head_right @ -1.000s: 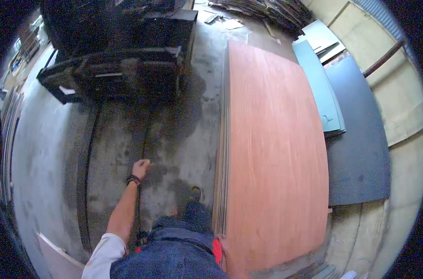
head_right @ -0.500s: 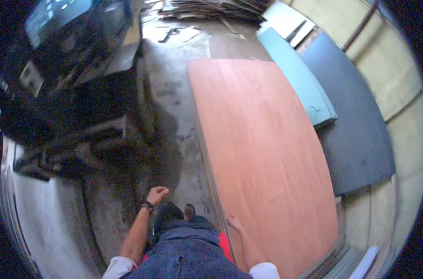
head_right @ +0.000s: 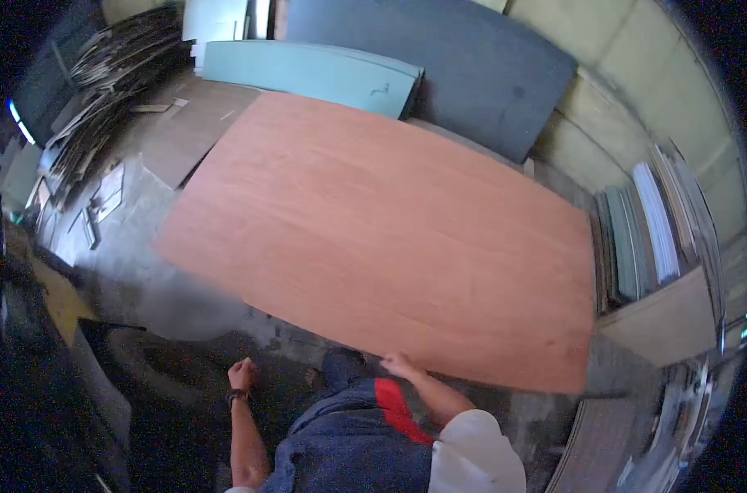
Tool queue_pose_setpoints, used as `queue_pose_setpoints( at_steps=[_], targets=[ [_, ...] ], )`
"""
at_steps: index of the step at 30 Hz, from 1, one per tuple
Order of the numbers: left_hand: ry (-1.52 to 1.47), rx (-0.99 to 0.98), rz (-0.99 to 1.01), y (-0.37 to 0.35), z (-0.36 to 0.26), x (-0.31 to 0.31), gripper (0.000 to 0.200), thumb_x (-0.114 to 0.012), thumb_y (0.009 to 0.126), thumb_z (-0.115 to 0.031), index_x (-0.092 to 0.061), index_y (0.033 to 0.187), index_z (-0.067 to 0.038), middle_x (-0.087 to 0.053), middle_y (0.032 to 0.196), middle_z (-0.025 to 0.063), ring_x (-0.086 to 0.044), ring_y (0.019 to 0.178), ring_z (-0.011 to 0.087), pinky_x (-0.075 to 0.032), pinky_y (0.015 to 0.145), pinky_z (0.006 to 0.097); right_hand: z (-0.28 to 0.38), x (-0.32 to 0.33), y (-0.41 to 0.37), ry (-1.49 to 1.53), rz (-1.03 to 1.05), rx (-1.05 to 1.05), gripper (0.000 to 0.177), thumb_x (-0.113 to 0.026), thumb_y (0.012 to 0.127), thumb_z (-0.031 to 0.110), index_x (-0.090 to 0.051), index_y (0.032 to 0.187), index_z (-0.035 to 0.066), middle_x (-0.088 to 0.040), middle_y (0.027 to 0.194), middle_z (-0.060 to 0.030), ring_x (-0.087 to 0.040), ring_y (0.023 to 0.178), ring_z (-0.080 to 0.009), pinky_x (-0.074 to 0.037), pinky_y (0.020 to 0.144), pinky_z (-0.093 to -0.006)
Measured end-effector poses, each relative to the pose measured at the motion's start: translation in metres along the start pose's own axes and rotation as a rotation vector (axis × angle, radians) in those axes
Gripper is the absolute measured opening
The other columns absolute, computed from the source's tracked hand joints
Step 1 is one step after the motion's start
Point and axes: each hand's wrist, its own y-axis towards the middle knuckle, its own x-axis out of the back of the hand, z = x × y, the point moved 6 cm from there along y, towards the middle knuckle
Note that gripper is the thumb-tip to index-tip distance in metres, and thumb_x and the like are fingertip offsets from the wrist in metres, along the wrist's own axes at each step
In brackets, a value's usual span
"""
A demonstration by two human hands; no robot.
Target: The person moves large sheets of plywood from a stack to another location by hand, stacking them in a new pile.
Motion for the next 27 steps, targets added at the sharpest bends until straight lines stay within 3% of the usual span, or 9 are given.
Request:
queue_pose_setpoints(
  at_steps=[4, 8, 12, 13, 15, 17, 19, 24, 27],
  targets=[
    [0.081, -0.013, 0.040, 0.063, -0.043, -0.007, 0.022, -0.055, 0.075, -0.019, -0.055, 0.080, 0.002, -0.055, 0.060, 0.0050, -0.052, 0.051, 0.0121, -0.042, 0.046, 0.0225, -0.063, 0.024, -0.037, 0.091, -0.028, -0.342, 0.012, -0.049, 0.071, 0.014, -0.054, 0.072, 0.002, -0.045, 0.046, -0.0033, -0.048, 0.044, -0.0167, -0.040, 0.042, -0.0292],
    [0.236, -0.060, 0.077, 0.127, -0.065, 0.007, 0.021, -0.055, 0.075, -0.018, -0.055, 0.079, 0.002, -0.056, 0.061, 0.0057, -0.052, 0.050, 0.0122, -0.041, 0.046, 0.0230, -0.065, 0.009, -0.023, 0.161, -0.208, -0.399, 0.016, -0.047, 0.071, 0.012, -0.052, 0.084, 0.004, -0.045, 0.048, -0.0047, -0.045, 0.041, -0.0153, -0.038, 0.038, -0.0290],
    [0.584, -0.125, 0.236, 0.178, -0.081, 0.045, 0.029, -0.050, 0.075, -0.025, -0.053, 0.054, -0.004, -0.053, 0.052, 0.0066, -0.051, 0.047, 0.0154, -0.042, 0.046, 0.0306, -0.018, -0.040, 0.081, 0.089, -0.124, 0.077, 0.012, -0.048, 0.076, 0.018, -0.052, 0.078, 0.006, -0.049, 0.059, -0.0049, -0.047, 0.055, -0.0130, -0.039, 0.047, -0.0296],
    [1.038, -0.371, 0.410, 0.245, -0.023, 0.083, 0.026, -0.048, 0.075, -0.028, -0.055, 0.062, -0.007, -0.054, 0.054, 0.0075, -0.053, 0.050, 0.0164, -0.043, 0.048, 0.0315, 0.008, -0.045, 0.106, 0.100, -0.172, 0.185, 0.013, -0.048, 0.077, 0.019, -0.053, 0.077, 0.007, -0.049, 0.062, -0.0050, -0.048, 0.058, -0.0124, -0.040, 0.049, -0.0298],
    [1.123, -0.264, 0.477, 0.257, -0.034, 0.105, 0.025, -0.047, 0.075, -0.028, -0.054, 0.065, -0.007, -0.054, 0.057, 0.0074, -0.053, 0.052, 0.0172, -0.043, 0.049, 0.0320, 0.142, 0.001, 0.124, 0.095, -0.228, -0.166, 0.019, -0.055, 0.072, 0.023, -0.052, 0.066, 0.005, -0.056, 0.069, -0.0062, -0.053, 0.061, -0.0132, -0.042, 0.052, -0.0280],
    [1.029, -0.005, 0.517, 0.267, -0.034, 0.122, 0.023, -0.047, 0.076, -0.028, -0.053, 0.067, -0.008, -0.055, 0.059, 0.0073, -0.053, 0.054, 0.0180, -0.043, 0.049, 0.0325, 0.219, 0.011, 0.145, 0.256, -0.529, -0.027, 0.018, -0.054, 0.073, 0.025, -0.053, 0.072, 0.007, -0.053, 0.065, -0.0050, -0.052, 0.057, -0.0111, -0.042, 0.053, -0.0270],
    [1.030, 0.133, 0.593, 0.288, -0.045, 0.133, 0.022, -0.046, 0.076, -0.029, -0.052, 0.070, -0.008, -0.055, 0.062, 0.0072, -0.053, 0.056, 0.0188, -0.043, 0.049, 0.0330, 0.279, 0.019, 0.162, 0.522, -0.539, -0.051, 0.017, -0.052, 0.075, 0.023, -0.053, 0.075, 0.006, -0.050, 0.062, -0.0017, -0.052, 0.061, -0.0098, -0.042, 0.055, -0.0255],
    [1.136, 0.248, 0.726, 0.363, -0.095, 0.106, 0.020, -0.045, 0.077, -0.029, -0.049, 0.076, -0.010, -0.055, 0.069, 0.0070, -0.053, 0.061, 0.0208, -0.043, 0.050, 0.0342, 0.295, -0.068, 0.164, 0.349, -0.793, -0.006, 0.020, -0.048, 0.076, 0.023, -0.053, 0.077, 0.003, -0.050, 0.063, -0.0050, -0.052, 0.063, -0.0129, -0.041, 0.057, -0.0275],
    [1.166, 0.240, 0.702, 0.418, -0.138, 0.065, 0.019, -0.044, 0.078, -0.030, -0.048, 0.080, -0.011, -0.056, 0.073, 0.0068, -0.054, 0.064, 0.0220, -0.044, 0.050, 0.0349, 0.295, -0.139, 0.118, 0.292, -0.750, -0.289, 0.028, -0.048, 0.073, 0.030, -0.054, 0.073, 0.002, -0.054, 0.069, -0.0149, -0.053, 0.066, -0.0247, -0.041, 0.060, -0.0361]
  ],
)
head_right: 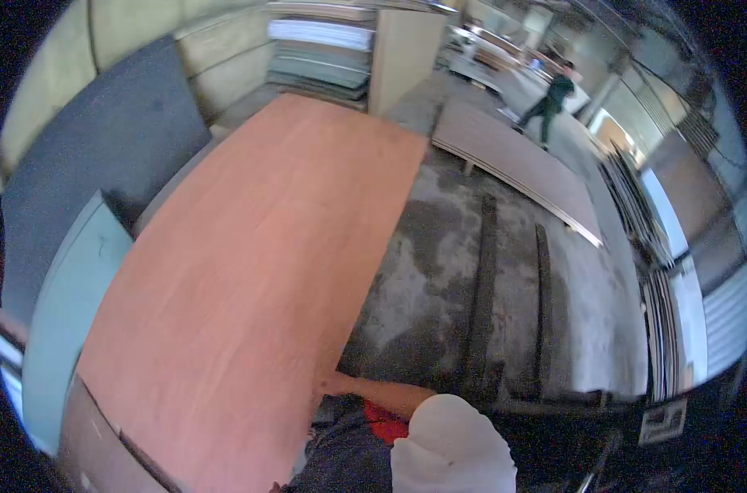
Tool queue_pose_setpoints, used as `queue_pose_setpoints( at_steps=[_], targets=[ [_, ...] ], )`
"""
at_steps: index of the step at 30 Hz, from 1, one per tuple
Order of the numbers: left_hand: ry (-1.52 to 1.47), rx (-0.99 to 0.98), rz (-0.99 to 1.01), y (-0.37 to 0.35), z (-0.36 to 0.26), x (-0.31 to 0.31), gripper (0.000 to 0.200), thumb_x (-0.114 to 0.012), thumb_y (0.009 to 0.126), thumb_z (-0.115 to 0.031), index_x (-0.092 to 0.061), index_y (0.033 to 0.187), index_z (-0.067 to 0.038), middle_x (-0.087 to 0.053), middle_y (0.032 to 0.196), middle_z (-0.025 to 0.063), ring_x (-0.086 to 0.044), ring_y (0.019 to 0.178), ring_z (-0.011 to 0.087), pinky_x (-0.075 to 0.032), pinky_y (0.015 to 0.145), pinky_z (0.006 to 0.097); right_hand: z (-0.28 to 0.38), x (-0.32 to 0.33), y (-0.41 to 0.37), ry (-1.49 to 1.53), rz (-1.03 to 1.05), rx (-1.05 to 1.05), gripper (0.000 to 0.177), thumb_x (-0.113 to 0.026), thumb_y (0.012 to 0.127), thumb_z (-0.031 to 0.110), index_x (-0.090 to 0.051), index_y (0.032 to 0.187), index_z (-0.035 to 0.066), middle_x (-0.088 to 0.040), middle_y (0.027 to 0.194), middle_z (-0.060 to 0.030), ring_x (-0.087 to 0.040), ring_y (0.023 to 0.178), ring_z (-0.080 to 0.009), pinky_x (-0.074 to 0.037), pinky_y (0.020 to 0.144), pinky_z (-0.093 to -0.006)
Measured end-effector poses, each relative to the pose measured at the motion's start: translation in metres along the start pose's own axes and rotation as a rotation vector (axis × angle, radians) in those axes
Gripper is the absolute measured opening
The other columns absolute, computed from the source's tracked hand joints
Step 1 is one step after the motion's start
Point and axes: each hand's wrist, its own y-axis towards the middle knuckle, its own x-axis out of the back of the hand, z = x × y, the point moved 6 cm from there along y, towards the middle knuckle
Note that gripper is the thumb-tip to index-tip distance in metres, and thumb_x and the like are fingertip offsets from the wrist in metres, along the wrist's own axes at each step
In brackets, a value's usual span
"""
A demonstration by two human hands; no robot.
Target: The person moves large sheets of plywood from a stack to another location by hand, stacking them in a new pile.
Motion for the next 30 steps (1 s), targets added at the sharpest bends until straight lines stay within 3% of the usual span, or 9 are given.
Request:
queue_pose_setpoints(
  at_steps=[3, 9, 11, 12, 15, 17, 21, 25, 30],
  targets=[
    [-0.003, 0.006, -0.051, 0.044, -0.047, 0.065, 0.019, -0.043, 0.079, -0.030, -0.046, 0.083, -0.012, -0.056, 0.077, 0.0067, -0.054, 0.068, 0.0232, -0.044, 0.051, 0.0356, -0.048, -0.023, -0.061, -0.060, 0.107, -0.413, 0.033, -0.050, 0.068, 0.034, -0.056, 0.075, 0.002, -0.056, 0.072, -0.0170, -0.054, 0.070, -0.0316, -0.042, 0.062, -0.0388],
    [0.005, -0.015, 0.000, 0.122, -0.130, 0.091, 0.020, -0.042, 0.080, -0.031, -0.043, 0.091, -0.014, -0.056, 0.085, 0.0064, -0.054, 0.074, 0.0255, -0.044, 0.051, 0.0370, -0.111, -0.037, -0.167, -0.050, -0.200, -0.850, 0.030, -0.052, 0.066, 0.033, -0.061, 0.074, 0.005, -0.058, 0.072, -0.0144, -0.056, 0.071, -0.0286, -0.044, 0.066, -0.0364],
    [-0.237, -0.220, 0.045, 0.097, -0.162, 0.050, 0.022, -0.050, 0.077, -0.025, -0.049, 0.086, -0.005, -0.055, 0.067, 0.0086, -0.055, 0.053, 0.0189, -0.036, 0.035, 0.0248, -0.115, -0.040, -0.183, 0.052, -0.231, -0.887, 0.029, -0.052, 0.066, 0.032, -0.061, 0.074, 0.005, -0.058, 0.071, -0.0137, -0.057, 0.069, -0.0279, -0.045, 0.065, -0.0360],
    [-0.112, -0.243, 0.074, 0.100, -0.175, 0.030, 0.023, -0.052, 0.077, -0.024, -0.046, 0.085, -0.003, -0.055, 0.067, 0.0115, -0.054, 0.048, 0.0226, -0.034, 0.031, 0.0262, -0.114, -0.042, -0.188, 0.139, -0.246, -0.918, 0.028, -0.053, 0.067, 0.031, -0.061, 0.075, 0.005, -0.059, 0.070, -0.0130, -0.057, 0.067, -0.0272, -0.045, 0.064, -0.0357],
    [-0.100, -0.158, 0.418, 0.084, -0.195, -0.045, 0.024, -0.052, 0.076, -0.022, -0.047, 0.086, -0.001, -0.056, 0.070, 0.0119, -0.056, 0.053, 0.0210, -0.041, 0.039, 0.0258, -0.097, -0.041, -0.190, 0.147, -0.277, -0.959, 0.026, -0.055, 0.067, 0.029, -0.061, 0.075, 0.005, -0.059, 0.069, -0.0128, -0.057, 0.066, -0.0267, -0.045, 0.063, -0.0354],
    [0.245, -0.306, 0.444, 0.032, -0.222, -0.093, 0.026, -0.054, 0.075, -0.021, -0.051, 0.089, 0.001, -0.057, 0.071, 0.0119, -0.056, 0.056, 0.0201, -0.042, 0.042, 0.0254, -0.090, -0.031, -0.186, 0.292, -0.404, -0.901, 0.027, -0.055, 0.066, 0.029, -0.060, 0.075, 0.004, -0.059, 0.067, -0.0128, -0.057, 0.065, -0.0264, -0.045, 0.062, -0.0355],
    [0.332, -0.352, 0.579, 0.005, -0.245, -0.149, 0.026, -0.056, 0.074, -0.019, -0.052, 0.089, 0.001, -0.057, 0.072, 0.0127, -0.057, 0.057, 0.0202, -0.043, 0.044, 0.0247, -0.106, -0.028, -0.168, 0.308, -0.440, -0.864, 0.028, -0.054, 0.067, 0.031, -0.061, 0.075, 0.005, -0.058, 0.065, -0.0120, -0.057, 0.064, -0.0258, -0.044, 0.062, -0.0356],
    [0.393, -0.409, 0.514, -0.005, -0.280, -0.155, 0.023, -0.056, 0.074, -0.018, -0.051, 0.087, 0.001, -0.057, 0.072, 0.0131, -0.057, 0.057, 0.0211, -0.043, 0.043, 0.0248, -0.128, -0.008, -0.147, 0.336, -0.439, -0.849, 0.028, -0.052, 0.069, 0.031, -0.060, 0.076, 0.006, -0.059, 0.069, -0.0121, -0.056, 0.067, -0.0263, -0.044, 0.064, -0.0359],
    [0.468, -0.215, 0.281, 0.029, -0.299, -0.138, 0.020, -0.055, 0.073, -0.018, -0.051, 0.083, -0.001, -0.057, 0.070, 0.0131, -0.057, 0.055, 0.0226, -0.040, 0.039, 0.0273, -0.159, 0.026, -0.133, 0.407, -0.337, -0.854, 0.029, -0.051, 0.070, 0.032, -0.058, 0.083, 0.006, -0.057, 0.082, -0.0125, -0.054, 0.078, -0.0269, -0.043, 0.069, -0.0380]
  ],
)
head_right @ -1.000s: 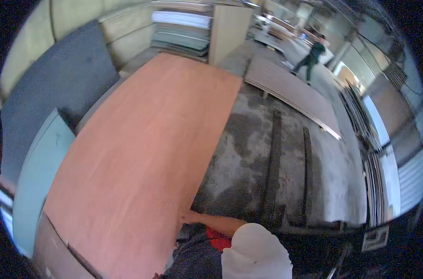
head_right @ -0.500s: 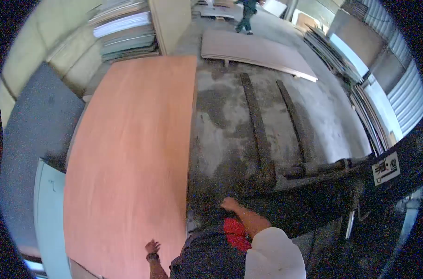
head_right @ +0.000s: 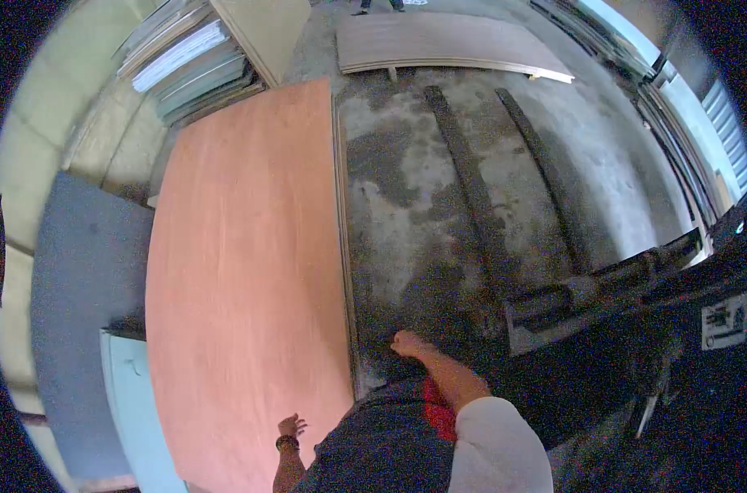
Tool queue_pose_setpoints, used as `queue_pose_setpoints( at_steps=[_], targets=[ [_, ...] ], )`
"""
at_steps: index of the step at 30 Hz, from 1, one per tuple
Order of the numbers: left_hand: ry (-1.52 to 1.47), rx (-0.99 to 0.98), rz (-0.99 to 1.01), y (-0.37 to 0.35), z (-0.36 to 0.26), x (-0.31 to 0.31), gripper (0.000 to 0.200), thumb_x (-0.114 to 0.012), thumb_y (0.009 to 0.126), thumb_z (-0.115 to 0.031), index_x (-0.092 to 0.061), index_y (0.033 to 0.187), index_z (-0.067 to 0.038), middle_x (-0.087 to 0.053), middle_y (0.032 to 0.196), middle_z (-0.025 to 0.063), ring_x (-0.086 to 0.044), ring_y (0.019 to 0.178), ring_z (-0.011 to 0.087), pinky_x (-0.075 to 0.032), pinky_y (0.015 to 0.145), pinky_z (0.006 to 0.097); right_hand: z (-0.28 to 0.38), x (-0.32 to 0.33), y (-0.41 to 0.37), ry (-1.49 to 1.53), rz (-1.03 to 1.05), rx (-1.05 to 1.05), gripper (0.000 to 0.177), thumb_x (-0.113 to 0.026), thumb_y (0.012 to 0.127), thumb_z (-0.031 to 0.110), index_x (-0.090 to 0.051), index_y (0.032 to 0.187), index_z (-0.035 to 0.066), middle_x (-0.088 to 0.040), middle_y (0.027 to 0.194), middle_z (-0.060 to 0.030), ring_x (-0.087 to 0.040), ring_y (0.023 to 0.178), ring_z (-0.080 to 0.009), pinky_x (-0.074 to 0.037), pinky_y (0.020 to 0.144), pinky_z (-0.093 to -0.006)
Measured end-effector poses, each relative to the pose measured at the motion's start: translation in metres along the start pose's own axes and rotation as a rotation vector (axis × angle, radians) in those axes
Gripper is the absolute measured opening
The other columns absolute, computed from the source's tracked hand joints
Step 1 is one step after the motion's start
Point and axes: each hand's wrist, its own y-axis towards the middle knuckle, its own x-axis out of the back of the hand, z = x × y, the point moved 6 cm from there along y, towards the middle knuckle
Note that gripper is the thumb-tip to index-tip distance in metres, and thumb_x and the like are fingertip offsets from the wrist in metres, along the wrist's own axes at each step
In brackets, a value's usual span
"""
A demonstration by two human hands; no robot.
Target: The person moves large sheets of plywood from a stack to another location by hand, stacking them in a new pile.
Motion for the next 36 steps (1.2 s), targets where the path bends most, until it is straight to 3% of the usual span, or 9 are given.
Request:
queue_pose_setpoints(
  at_steps=[6, 18, 26, 27, 28, 30, 32, 33, 36],
  targets=[
    [0.002, 0.113, 0.041, 0.019, -0.040, -0.057, 0.021, -0.055, 0.073, -0.017, -0.050, 0.085, 0.000, -0.057, 0.071, 0.0127, -0.056, 0.055, 0.0226, -0.041, 0.043, 0.0290, -0.007, 0.049, 0.027, 0.004, -0.001, -0.078, 0.030, -0.052, 0.071, 0.032, -0.057, 0.087, 0.007, -0.056, 0.087, -0.0124, -0.053, 0.082, -0.0292, -0.042, 0.071, -0.0394],
    [0.322, -0.212, 0.360, 0.070, -0.308, -0.244, 0.022, -0.052, 0.077, -0.018, -0.053, 0.090, 0.000, -0.059, 0.076, 0.0122, -0.058, 0.063, 0.0198, -0.045, 0.050, 0.0264, -0.025, 0.151, 0.090, 0.274, -0.229, -0.071, 0.029, -0.051, 0.069, 0.029, -0.058, 0.083, 0.004, -0.059, 0.075, -0.0121, -0.056, 0.067, -0.0308, -0.044, 0.064, -0.0377],
    [0.370, -0.136, 0.398, 0.137, -0.447, -0.345, 0.020, -0.052, 0.075, -0.012, -0.053, 0.088, 0.003, -0.058, 0.074, 0.0133, -0.057, 0.061, 0.0210, -0.047, 0.050, 0.0292, -0.132, 0.232, 0.079, 1.009, -0.444, -0.529, 0.025, -0.053, 0.076, 0.021, -0.053, 0.089, -0.001, -0.054, 0.066, -0.0081, -0.052, 0.055, -0.0149, -0.043, 0.047, -0.0288],
    [0.627, -0.311, 0.382, 0.119, -0.474, -0.363, 0.020, -0.053, 0.074, -0.014, -0.054, 0.085, 0.003, -0.058, 0.074, 0.0122, -0.057, 0.060, 0.0193, -0.047, 0.051, 0.0284, -0.131, 0.229, 0.074, 1.021, -0.432, -0.539, 0.025, -0.053, 0.076, 0.021, -0.053, 0.089, -0.001, -0.054, 0.066, -0.0081, -0.052, 0.055, -0.0149, -0.043, 0.047, -0.0288],
    [0.384, -0.085, 0.559, 0.168, -0.474, -0.372, 0.020, -0.053, 0.074, -0.015, -0.055, 0.084, 0.002, -0.059, 0.073, 0.0110, -0.057, 0.059, 0.0185, -0.047, 0.052, 0.0278, -0.135, 0.235, 0.067, 1.249, -0.539, -0.500, 0.026, -0.055, 0.076, 0.021, -0.052, 0.089, 0.000, -0.054, 0.069, -0.0089, -0.052, 0.055, -0.0140, -0.043, 0.047, -0.0291],
    [0.579, -0.338, 0.498, 0.150, -0.530, -0.425, 0.022, -0.050, 0.076, -0.017, -0.055, 0.082, 0.003, -0.059, 0.072, 0.0103, -0.057, 0.060, 0.0166, -0.048, 0.053, 0.0266, -0.142, 0.247, 0.069, 1.470, -0.650, -0.456, 0.026, -0.056, 0.075, 0.022, -0.051, 0.088, 0.000, -0.054, 0.072, -0.0096, -0.051, 0.055, -0.0132, -0.043, 0.047, -0.0293],
    [1.065, -0.906, 0.465, 0.116, -0.586, -0.495, 0.019, -0.046, 0.077, -0.013, -0.056, 0.083, 0.002, -0.059, 0.072, 0.0098, -0.056, 0.060, 0.0146, -0.047, 0.054, 0.0256, -0.149, 0.239, 0.071, 1.543, -0.638, -0.621, 0.022, -0.056, 0.075, 0.020, -0.052, 0.089, 0.002, -0.055, 0.078, -0.0093, -0.052, 0.063, -0.0159, -0.044, 0.054, -0.0296],
    [0.668, -0.633, 0.527, 0.141, -0.593, -0.513, 0.019, -0.045, 0.076, -0.012, -0.057, 0.083, 0.002, -0.059, 0.072, 0.0094, -0.057, 0.061, 0.0138, -0.047, 0.056, 0.0240, -0.151, 0.239, 0.077, 1.567, -0.621, -0.669, 0.021, -0.055, 0.076, 0.019, -0.052, 0.089, 0.003, -0.055, 0.079, -0.0090, -0.052, 0.063, -0.0161, -0.044, 0.055, -0.0295],
    [0.688, -0.702, 0.468, 0.121, -0.641, -0.606, 0.022, -0.049, 0.077, -0.017, -0.054, 0.085, 0.003, -0.057, 0.073, 0.0099, -0.055, 0.062, 0.0148, -0.046, 0.058, 0.0253, -0.162, 0.253, 0.110, 1.674, -0.572, -0.661, 0.019, -0.052, 0.077, 0.017, -0.051, 0.090, 0.004, -0.054, 0.081, -0.0082, -0.052, 0.066, -0.0168, -0.044, 0.057, -0.0293]
  ],
)
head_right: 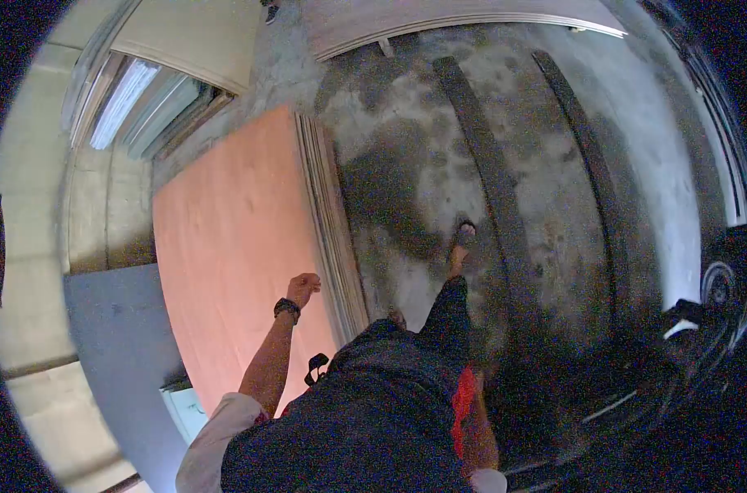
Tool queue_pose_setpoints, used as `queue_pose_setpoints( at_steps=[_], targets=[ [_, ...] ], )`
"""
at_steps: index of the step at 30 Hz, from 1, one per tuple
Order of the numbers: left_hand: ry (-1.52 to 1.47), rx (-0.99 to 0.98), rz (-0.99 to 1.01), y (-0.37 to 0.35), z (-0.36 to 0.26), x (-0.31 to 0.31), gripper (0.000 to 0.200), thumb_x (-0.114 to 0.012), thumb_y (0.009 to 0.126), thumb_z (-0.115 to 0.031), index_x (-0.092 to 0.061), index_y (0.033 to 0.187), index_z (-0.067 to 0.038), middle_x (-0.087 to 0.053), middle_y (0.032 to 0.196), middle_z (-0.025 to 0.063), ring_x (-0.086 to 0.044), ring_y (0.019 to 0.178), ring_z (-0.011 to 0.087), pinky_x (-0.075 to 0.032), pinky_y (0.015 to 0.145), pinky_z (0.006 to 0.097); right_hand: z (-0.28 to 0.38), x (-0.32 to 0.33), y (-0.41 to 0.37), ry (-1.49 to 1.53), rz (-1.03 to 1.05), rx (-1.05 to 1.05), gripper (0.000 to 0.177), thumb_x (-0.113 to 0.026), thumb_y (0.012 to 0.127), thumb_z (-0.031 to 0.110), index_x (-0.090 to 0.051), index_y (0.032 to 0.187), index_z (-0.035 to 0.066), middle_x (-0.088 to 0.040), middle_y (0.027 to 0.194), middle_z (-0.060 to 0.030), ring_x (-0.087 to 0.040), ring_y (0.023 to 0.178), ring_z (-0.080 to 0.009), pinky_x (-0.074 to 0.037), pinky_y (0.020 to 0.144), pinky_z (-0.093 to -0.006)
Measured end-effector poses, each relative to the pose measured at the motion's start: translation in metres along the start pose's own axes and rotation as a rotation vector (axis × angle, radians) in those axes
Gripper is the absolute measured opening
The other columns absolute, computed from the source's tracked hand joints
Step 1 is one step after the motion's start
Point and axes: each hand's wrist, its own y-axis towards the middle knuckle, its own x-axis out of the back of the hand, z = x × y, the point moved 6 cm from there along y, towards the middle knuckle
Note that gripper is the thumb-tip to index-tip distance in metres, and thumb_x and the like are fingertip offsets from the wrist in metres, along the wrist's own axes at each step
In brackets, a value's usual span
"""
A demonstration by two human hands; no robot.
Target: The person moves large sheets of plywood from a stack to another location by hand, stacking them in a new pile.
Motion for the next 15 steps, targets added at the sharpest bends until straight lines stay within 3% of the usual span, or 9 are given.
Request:
queue_pose_setpoints(
  at_steps=[5, 7, 8, 9, 10, 12, 14, 15],
  targets=[
    [0.045, 0.034, 0.053, 0.062, -0.073, -0.055, 0.025, -0.051, 0.078, -0.020, -0.052, 0.084, 0.004, -0.055, 0.070, 0.0080, -0.053, 0.063, 0.0146, -0.046, 0.060, 0.0267, 0.096, -0.018, 0.066, 0.142, 0.152, 0.030, 0.016, -0.047, 0.079, 0.014, -0.050, 0.092, 0.005, -0.054, 0.084, -0.0068, -0.052, 0.069, -0.0180, -0.044, 0.060, -0.0289],
    [0.336, 0.215, 0.170, 0.082, -0.098, -0.076, 0.021, -0.050, 0.078, -0.018, -0.052, 0.085, 0.002, -0.054, 0.069, 0.0071, -0.052, 0.063, 0.0130, -0.045, 0.061, 0.0270, 0.169, -0.021, 0.104, 0.103, 0.195, 0.073, 0.016, -0.045, 0.080, 0.013, -0.050, 0.093, 0.006, -0.054, 0.085, -0.0062, -0.051, 0.070, -0.0184, -0.044, 0.061, -0.0287],
    [0.306, 0.048, 0.150, 0.107, -0.056, -0.076, 0.036, -0.057, 0.073, -0.029, -0.053, 0.095, -0.001, -0.058, 0.075, 0.0103, -0.055, 0.066, 0.0161, -0.045, 0.060, 0.0271, 0.220, -0.021, 0.111, -0.158, 0.148, 0.068, 0.015, -0.045, 0.080, 0.014, -0.050, 0.091, 0.006, -0.054, 0.083, -0.0058, -0.051, 0.065, -0.0162, -0.043, 0.055, -0.0271],
    [0.300, 0.069, 0.143, 0.116, -0.056, -0.078, 0.036, -0.057, 0.073, -0.029, -0.053, 0.095, -0.001, -0.058, 0.075, 0.0103, -0.055, 0.066, 0.0161, -0.045, 0.060, 0.0271, 0.275, -0.023, 0.114, -0.418, 0.107, 0.054, 0.014, -0.045, 0.080, 0.014, -0.050, 0.090, 0.006, -0.054, 0.080, -0.0054, -0.051, 0.059, -0.0139, -0.042, 0.048, -0.0254],
    [0.209, 0.093, 0.128, 0.122, -0.061, -0.077, 0.035, -0.057, 0.073, -0.027, -0.053, 0.096, -0.002, -0.059, 0.074, 0.0103, -0.056, 0.064, 0.0160, -0.045, 0.059, 0.0269, 0.312, -0.010, 0.143, -0.559, 0.034, 0.345, 0.014, -0.045, 0.080, 0.016, -0.050, 0.088, 0.005, -0.054, 0.073, -0.0049, -0.050, 0.053, -0.0107, -0.037, 0.039, -0.0226],
    [0.116, 0.121, 0.103, 0.135, -0.095, -0.072, 0.034, -0.057, 0.073, -0.026, -0.053, 0.096, -0.002, -0.059, 0.074, 0.0102, -0.056, 0.061, 0.0158, -0.045, 0.057, 0.0268, 0.419, -0.040, 0.134, -0.312, 0.008, 0.291, 0.017, -0.047, 0.080, 0.018, -0.051, 0.088, 0.004, -0.055, 0.069, -0.0056, -0.051, 0.054, -0.0125, -0.040, 0.042, -0.0232],
    [0.033, 0.391, 0.025, 0.151, -0.169, -0.054, 0.030, -0.055, 0.074, -0.021, -0.053, 0.096, -0.001, -0.059, 0.073, 0.0095, -0.055, 0.055, 0.0151, -0.045, 0.054, 0.0264, 0.496, -0.071, 0.155, -0.106, -0.057, 0.312, 0.019, -0.047, 0.079, 0.019, -0.051, 0.089, 0.004, -0.055, 0.068, -0.0061, -0.052, 0.055, -0.0130, -0.041, 0.045, -0.0230],
    [0.035, 0.409, 0.021, 0.165, -0.165, -0.047, 0.030, -0.055, 0.074, -0.021, -0.053, 0.096, -0.001, -0.059, 0.073, 0.0095, -0.055, 0.055, 0.0151, -0.045, 0.054, 0.0264, 0.521, -0.089, 0.162, -0.066, -0.075, 0.321, 0.020, -0.048, 0.079, 0.020, -0.052, 0.089, 0.004, -0.056, 0.068, -0.0063, -0.052, 0.055, -0.0132, -0.042, 0.047, -0.0229]
  ],
)
